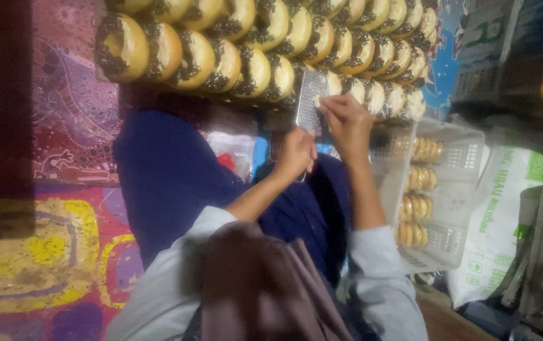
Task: The person sits on the floor and uses a handheld grater to grate a block of white cheese over rows of round pastries arranged on a wooden board. The person moves the grater and cheese across the pastries to distribute the grated cheese.
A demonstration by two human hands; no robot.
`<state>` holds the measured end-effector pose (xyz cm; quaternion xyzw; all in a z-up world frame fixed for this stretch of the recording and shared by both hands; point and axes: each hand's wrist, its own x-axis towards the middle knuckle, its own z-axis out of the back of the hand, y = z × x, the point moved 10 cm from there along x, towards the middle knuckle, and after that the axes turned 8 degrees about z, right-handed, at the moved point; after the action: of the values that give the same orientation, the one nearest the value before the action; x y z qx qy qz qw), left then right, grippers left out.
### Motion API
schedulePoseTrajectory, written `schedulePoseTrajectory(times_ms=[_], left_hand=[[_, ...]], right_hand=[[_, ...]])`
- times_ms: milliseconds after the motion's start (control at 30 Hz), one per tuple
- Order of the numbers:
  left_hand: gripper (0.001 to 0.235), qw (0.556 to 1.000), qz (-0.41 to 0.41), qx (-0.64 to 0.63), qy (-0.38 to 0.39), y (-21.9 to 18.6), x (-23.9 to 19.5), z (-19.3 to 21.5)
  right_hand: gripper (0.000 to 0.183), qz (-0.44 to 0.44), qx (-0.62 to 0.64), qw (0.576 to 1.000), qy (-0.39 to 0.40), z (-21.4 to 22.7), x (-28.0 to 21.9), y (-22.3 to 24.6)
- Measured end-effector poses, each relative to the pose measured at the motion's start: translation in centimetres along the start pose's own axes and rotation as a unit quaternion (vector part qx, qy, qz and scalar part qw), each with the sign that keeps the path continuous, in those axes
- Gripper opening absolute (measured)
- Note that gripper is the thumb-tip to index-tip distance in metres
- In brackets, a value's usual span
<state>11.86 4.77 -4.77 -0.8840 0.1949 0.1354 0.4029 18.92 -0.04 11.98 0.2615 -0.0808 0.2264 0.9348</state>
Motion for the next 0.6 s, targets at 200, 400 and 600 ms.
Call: schedulePoseTrajectory(times_ms=[200, 400, 600], left_hand=[[0.028, 0.997, -0.010, 0.070, -0.030, -0.4, 0.4, 0.6], [0.031, 0.998, -0.009, 0.055, -0.011, -0.2, 0.3, 0.6], [0.034, 0.998, -0.024, 0.052, 0.004, -0.2, -0.3, 0.7]], right_hand=[[0.014, 0.022, -0.025, 0.999, -0.007, -1.3, 1.9, 0.8], [0.015, 0.046, -0.031, 0.998, 0.008, -2.2, 4.0, 0.6], [0.015, 0.019, -0.035, 0.999, 0.021, -3.4, 5.5, -1.0]])
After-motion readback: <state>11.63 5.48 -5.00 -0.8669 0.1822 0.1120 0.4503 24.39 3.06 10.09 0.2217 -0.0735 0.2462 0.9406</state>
